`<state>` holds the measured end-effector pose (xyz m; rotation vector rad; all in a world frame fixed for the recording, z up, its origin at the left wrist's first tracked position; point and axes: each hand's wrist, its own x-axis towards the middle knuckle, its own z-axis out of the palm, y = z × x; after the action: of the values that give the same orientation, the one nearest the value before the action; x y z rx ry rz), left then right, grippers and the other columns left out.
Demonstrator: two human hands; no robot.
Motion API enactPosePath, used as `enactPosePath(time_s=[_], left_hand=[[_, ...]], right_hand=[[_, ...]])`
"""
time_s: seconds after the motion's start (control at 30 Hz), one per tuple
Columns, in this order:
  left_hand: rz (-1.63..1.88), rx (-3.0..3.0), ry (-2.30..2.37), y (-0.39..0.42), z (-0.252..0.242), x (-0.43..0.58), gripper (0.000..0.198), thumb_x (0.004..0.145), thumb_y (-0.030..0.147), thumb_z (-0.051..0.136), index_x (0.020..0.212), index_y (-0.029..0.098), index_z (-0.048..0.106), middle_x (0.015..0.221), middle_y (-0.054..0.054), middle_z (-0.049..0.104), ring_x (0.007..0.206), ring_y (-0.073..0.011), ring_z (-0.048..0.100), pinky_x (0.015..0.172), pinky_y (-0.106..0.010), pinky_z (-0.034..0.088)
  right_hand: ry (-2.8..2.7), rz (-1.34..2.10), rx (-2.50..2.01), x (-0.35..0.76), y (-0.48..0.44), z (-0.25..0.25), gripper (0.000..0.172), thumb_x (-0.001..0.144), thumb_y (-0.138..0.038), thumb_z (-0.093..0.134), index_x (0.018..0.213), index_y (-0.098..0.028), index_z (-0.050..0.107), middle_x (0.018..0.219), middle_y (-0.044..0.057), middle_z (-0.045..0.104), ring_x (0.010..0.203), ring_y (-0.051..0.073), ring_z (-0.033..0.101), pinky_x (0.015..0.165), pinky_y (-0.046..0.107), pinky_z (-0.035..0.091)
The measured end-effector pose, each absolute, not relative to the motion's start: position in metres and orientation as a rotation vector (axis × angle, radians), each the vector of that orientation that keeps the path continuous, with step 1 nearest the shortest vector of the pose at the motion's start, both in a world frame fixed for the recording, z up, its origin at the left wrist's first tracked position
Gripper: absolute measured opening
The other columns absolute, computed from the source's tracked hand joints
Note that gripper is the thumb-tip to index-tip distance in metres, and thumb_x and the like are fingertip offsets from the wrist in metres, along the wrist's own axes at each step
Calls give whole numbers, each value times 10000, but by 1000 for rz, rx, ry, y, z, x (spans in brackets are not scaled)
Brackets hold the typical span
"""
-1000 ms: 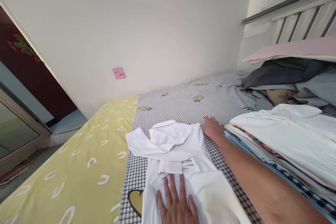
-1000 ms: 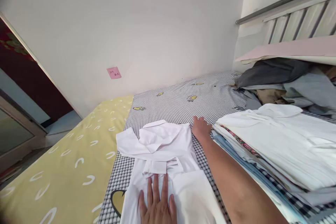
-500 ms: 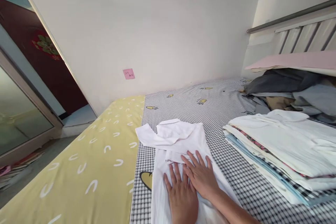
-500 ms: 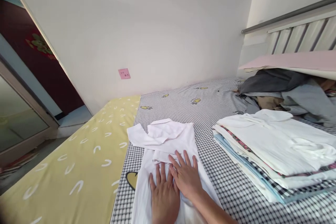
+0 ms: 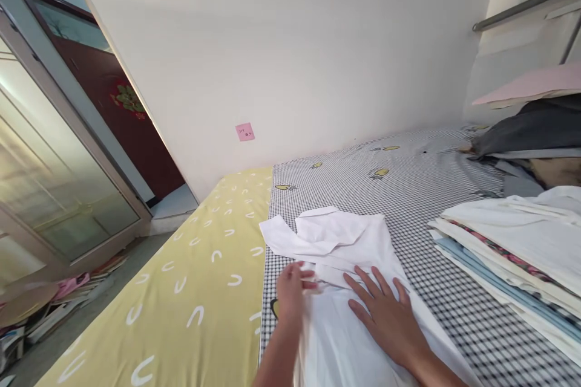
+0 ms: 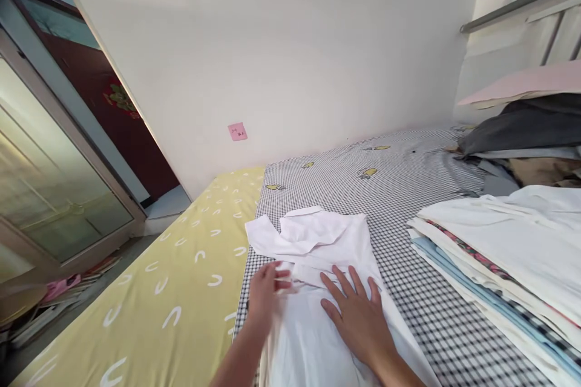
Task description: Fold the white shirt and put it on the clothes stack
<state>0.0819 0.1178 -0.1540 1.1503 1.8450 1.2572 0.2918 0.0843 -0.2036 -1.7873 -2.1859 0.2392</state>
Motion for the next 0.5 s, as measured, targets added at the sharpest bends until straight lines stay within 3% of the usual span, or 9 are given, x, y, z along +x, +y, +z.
enactPosePath(time_s=[0.1,0.17,0.27,0.37,0.43,0.5], left_hand=[[1434,914,2061,153,-139,17,260,898,301,471,1006,183,675,824,-75,743,751,-198,753,719,-337,611],[1443,813,2185,171,-134,-19,228,888,360,490,895,197,649,691,-46,672,729,-237,737,663,-367,601],[1365,793,2296,197,-132,-51,337,866,511,523,706,222,588,632,-68,631,808,-330,729,674,-450,597],[1261,870,2376,230,-131,-58,414,736,582,677,574,237,516,906,-200,717,1166,-484,638,934,-611,536],[1236,943,2400,254,-133,-52,422,613,526,791,562,231,494,1248,-265,665,1397,-553,439,1125,-704,350],[1264,1000,2377,275,-138,-41,423,507,420,858,599,223,496,1456,-261,550,1494,-559,290,1196,-735,185]], right_hand=[[-2167,195,-1778,291,86,-209,596,1022,-661,316,1567,-455,440,1679,-38,372,1585,360,236,1234,708,147],[-2159,171,-1771,291,88,-213,580,1016,-655,339,1553,-469,458,1663,-42,401,1573,369,267,1226,724,163],[-2148,151,-1748,292,89,-219,555,1015,-627,376,1545,-485,460,1652,-49,416,1558,375,303,1209,745,201],[-2141,137,-1721,294,89,-222,543,1018,-600,408,1546,-481,459,1651,-45,417,1549,380,322,1200,753,226],[-2147,157,-1717,296,88,-221,546,1022,-595,412,1555,-479,442,1663,-46,394,1553,382,312,1204,760,216],[-2167,205,-1717,297,88,-218,559,1024,-607,408,1568,-481,416,1678,-50,361,1558,387,299,1210,763,200]])
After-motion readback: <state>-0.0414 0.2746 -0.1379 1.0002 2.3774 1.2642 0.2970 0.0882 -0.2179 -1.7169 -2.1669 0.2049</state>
